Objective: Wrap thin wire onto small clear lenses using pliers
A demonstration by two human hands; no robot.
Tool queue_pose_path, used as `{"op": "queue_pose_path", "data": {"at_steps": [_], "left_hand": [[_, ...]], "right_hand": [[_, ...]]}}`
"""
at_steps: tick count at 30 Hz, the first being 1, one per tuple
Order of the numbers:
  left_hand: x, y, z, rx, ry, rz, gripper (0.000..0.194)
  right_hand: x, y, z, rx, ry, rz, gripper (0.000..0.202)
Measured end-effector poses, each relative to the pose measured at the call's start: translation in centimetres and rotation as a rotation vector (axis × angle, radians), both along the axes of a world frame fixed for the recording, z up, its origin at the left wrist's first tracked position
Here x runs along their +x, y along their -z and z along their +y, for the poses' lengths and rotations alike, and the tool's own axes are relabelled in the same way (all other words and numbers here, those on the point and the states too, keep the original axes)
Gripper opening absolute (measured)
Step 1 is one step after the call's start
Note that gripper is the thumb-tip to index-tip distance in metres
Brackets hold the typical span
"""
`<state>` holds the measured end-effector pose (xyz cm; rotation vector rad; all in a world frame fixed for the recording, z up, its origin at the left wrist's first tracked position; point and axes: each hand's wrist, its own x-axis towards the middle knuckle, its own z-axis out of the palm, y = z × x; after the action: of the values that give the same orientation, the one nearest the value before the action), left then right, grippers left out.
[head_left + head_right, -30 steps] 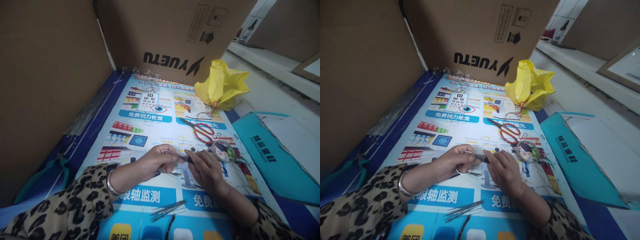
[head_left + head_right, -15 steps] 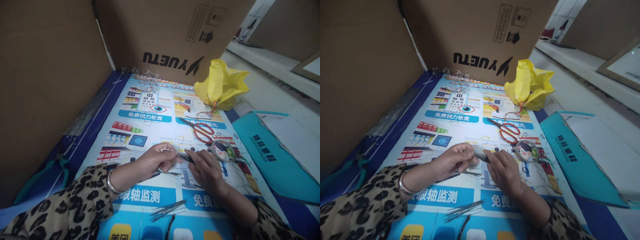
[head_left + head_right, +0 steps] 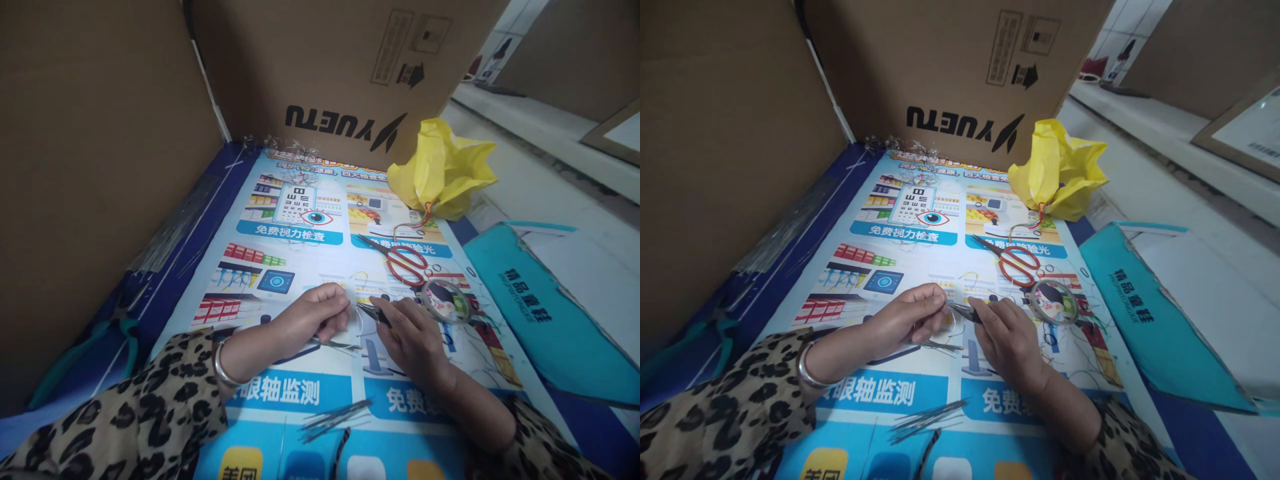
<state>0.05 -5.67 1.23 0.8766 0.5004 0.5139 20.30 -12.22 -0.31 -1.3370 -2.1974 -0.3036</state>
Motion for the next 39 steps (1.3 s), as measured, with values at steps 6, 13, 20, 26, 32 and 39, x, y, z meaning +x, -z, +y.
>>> {"op": "queue_pose_path", "data": {"at_steps": [6, 13, 20, 26, 32, 39], "left_hand": [[0.0, 0.0, 0.1, -0.004, 0.036, 0.026, 0.024], [-0.1, -0.1, 0.2, 0.008, 0.056, 0.013, 0.02], [-0.1, -0.2, 0.5, -0.014, 0.093, 0.039, 0.019], [-0.2, -0.2, 0.5, -0.063, 0.096, 0.0, 0.018], [-0.1, -0.3, 0.5, 0.005, -0.082, 0.016, 0.02], [-0.2, -0.1, 0.5, 0.332, -0.277, 0.222, 0.022]], "right_hand": [[-0.1, 0.0, 0.0, -0.026, -0.019, 0.0, 0.045], [-0.1, 0.0, 0.1, -0.046, -0.027, 0.007, 0.046], [-0.2, 0.0, 0.1, -0.058, -0.044, 0.013, 0.045], [-0.2, 0.1, 0.3, -0.102, -0.023, 0.068, 0.037], [-0.3, -0.4, 0.5, -0.111, 0.049, 0.196, 0.031], [-1.0, -1.6, -0.1, -0.057, 0.027, 0.11, 0.032]]}}
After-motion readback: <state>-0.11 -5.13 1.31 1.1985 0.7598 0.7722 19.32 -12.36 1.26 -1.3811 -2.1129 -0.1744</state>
